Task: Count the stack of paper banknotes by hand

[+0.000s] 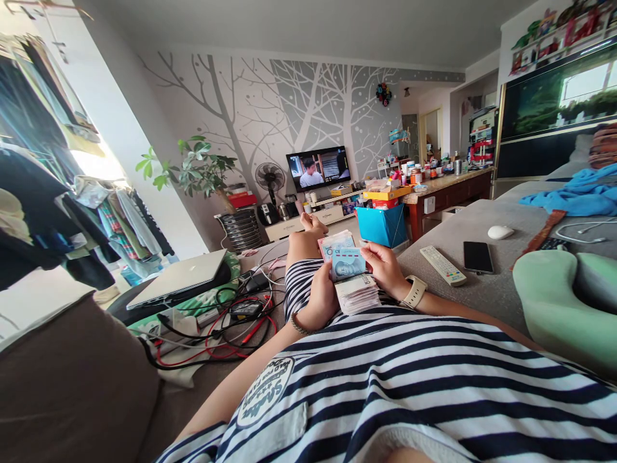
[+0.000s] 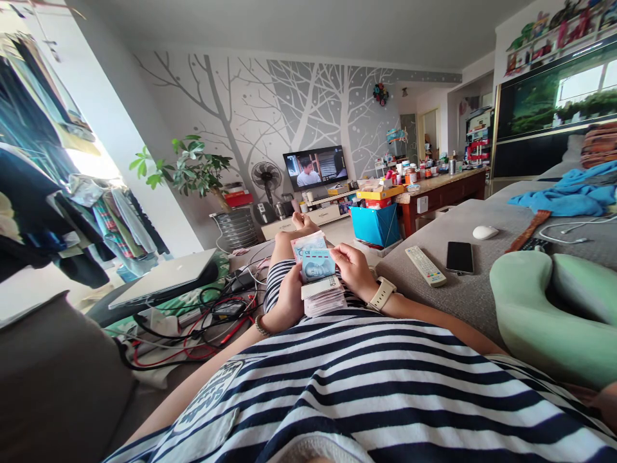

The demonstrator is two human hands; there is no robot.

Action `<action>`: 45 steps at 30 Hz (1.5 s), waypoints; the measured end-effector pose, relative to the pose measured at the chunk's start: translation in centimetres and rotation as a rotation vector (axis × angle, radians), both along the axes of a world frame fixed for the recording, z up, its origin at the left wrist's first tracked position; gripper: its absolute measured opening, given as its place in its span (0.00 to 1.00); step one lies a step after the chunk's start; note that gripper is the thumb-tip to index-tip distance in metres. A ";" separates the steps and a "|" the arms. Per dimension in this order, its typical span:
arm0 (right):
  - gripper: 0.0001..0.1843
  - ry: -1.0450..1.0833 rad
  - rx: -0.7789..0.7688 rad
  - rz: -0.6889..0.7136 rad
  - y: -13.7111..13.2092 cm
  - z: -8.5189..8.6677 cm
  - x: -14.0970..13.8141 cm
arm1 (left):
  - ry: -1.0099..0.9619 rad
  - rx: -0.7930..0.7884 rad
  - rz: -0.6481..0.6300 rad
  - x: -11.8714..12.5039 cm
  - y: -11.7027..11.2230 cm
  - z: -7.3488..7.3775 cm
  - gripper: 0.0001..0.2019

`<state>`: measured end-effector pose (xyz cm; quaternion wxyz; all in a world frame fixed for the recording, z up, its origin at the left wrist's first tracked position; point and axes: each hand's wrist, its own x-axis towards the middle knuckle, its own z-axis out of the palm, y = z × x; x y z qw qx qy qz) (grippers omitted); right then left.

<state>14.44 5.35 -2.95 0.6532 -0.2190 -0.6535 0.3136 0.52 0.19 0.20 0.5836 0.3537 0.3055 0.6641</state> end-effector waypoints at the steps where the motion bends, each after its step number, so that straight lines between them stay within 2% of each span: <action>1: 0.27 -0.003 0.002 -0.003 -0.1 0.1 0.0 | -0.002 -0.013 -0.001 0.1 -0.1 0.1 0.11; 7: 0.27 -0.011 0.002 -0.008 -0.3 0.2 0.1 | 0.010 -0.018 -0.028 0.3 -0.4 0.3 0.15; 16: 0.28 -0.016 -0.004 -0.018 -0.4 0.4 0.0 | 0.029 0.017 -0.040 0.0 0.0 -0.1 0.17; 30: 0.30 -0.030 -0.007 -0.019 -0.6 0.5 0.0 | 0.013 0.001 -0.014 0.1 -0.2 0.1 0.08; 36: 0.29 -0.020 -0.014 -0.003 -0.4 0.3 0.0 | 0.000 -0.011 -0.007 0.3 -0.3 0.3 0.10; 45: 0.30 -0.019 -0.013 0.007 -0.2 0.3 0.0 | -0.005 -0.019 0.007 0.1 0.0 0.1 0.08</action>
